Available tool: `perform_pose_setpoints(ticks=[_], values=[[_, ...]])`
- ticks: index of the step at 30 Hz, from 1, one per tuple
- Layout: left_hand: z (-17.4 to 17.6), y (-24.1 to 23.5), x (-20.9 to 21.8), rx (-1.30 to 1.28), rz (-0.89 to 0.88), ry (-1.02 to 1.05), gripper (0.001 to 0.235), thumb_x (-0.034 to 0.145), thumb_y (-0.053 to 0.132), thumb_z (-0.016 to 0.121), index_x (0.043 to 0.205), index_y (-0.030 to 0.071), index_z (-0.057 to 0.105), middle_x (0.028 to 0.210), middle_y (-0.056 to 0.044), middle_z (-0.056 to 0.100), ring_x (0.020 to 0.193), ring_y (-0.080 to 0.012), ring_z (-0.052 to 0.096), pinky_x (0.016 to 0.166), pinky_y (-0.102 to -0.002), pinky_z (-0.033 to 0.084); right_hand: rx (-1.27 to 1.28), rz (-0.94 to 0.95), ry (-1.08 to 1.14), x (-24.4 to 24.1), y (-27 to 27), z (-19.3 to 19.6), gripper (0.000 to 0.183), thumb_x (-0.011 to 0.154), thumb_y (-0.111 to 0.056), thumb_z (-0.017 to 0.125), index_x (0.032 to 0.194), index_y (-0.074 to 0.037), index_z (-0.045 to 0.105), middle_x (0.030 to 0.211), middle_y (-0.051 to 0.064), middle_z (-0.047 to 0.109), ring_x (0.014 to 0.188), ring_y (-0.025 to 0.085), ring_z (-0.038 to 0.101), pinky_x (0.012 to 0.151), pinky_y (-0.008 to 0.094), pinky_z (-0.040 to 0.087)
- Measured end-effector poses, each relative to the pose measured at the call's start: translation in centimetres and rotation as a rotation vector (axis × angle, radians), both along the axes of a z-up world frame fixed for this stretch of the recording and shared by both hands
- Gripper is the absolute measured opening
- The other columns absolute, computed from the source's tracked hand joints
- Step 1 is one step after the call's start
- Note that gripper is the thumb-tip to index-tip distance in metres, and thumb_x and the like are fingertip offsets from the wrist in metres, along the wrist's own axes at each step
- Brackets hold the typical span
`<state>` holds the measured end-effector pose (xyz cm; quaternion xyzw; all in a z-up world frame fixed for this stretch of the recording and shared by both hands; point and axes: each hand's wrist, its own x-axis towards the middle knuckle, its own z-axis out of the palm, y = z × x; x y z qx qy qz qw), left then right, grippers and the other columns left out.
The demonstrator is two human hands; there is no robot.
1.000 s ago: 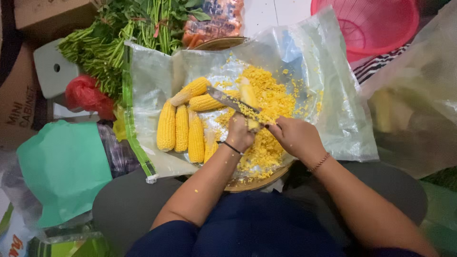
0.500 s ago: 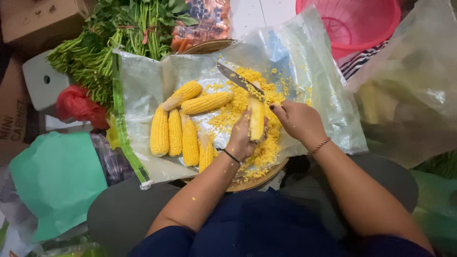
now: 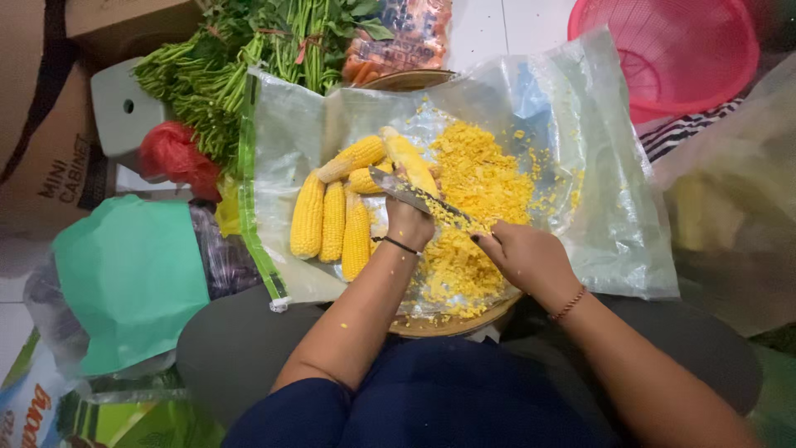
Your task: The person uses a knife to cut kernels off several corn cobs, holding each cob in one hand and slicing downward to collect the kernels in a pile on a plastic sheet. The person rotates the cobs to remove kernels from all sides.
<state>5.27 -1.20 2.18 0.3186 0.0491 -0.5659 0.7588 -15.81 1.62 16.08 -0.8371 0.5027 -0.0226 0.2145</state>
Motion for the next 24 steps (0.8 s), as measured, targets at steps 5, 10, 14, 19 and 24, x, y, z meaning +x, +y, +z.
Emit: perform_pose_setpoints(ticks=[5, 10, 14, 19, 24], values=[[-0.4, 0.9, -3.5, -0.007, -0.143, -0.083, 0.035, 0.113, 0.038, 0.043, 0.117, 0.006, 0.057, 0.093, -0.008, 0.065, 0.077, -0.0215, 0.063, 0.063, -0.037, 0.054, -0.035, -0.014, -0.033, -0.1, -1.3, -1.2, 0.049, 0.097, -0.052, 0.055, 0.079, -0.008, 0.066, 0.074, 0.019, 0.067, 0.075, 0.043, 0.065, 0.064, 0.055, 0.049], [0.6, 2.1, -6.7, 0.141, -0.266, -0.066, 0.028, 0.105, 0.032, 0.036, 0.117, 0.017, 0.056, 0.093, -0.005, 0.066, 0.077, -0.0207, 0.065, 0.059, -0.037, 0.053, -0.061, -0.052, -0.047, -0.9, -2.7, -1.8, 0.043, 0.097, -0.047, 0.054, 0.082, -0.008, 0.067, 0.077, 0.019, 0.068, 0.077, 0.043, 0.066, 0.064, 0.055, 0.050], [2.0, 1.6, -4.7, 0.040, -0.278, -0.061, 0.027, 0.111, 0.028, 0.039, 0.117, 0.010, 0.057, 0.097, -0.009, 0.068, 0.081, -0.0232, 0.068, 0.064, -0.038, 0.058, -0.026, -0.070, -0.044, -1.3, -2.2, -1.5, 0.047, 0.097, -0.049, 0.054, 0.080, -0.007, 0.067, 0.077, 0.019, 0.068, 0.078, 0.043, 0.066, 0.066, 0.055, 0.050], [2.9, 2.6, -6.1, 0.052, -0.394, -0.067, 0.030, 0.110, 0.032, 0.040, 0.115, 0.008, 0.058, 0.093, -0.009, 0.069, 0.073, -0.0230, 0.067, 0.058, -0.040, 0.057, -0.049, -0.099, -0.064, -2.0, -2.9, -1.7, 0.050, 0.098, -0.050, 0.053, 0.079, -0.006, 0.067, 0.078, 0.021, 0.068, 0.078, 0.044, 0.065, 0.067, 0.056, 0.050], [3.2, 4.6, -9.2, -0.025, -0.536, -0.021, 0.025, 0.113, 0.030, 0.045, 0.124, 0.011, 0.054, 0.096, -0.011, 0.068, 0.076, -0.0209, 0.067, 0.064, -0.034, 0.057, -0.139, -0.144, -0.095, -3.3, -5.6, -2.1, 0.052, 0.102, -0.051, 0.051, 0.084, -0.005, 0.066, 0.079, 0.025, 0.067, 0.078, 0.048, 0.065, 0.067, 0.058, 0.049]])
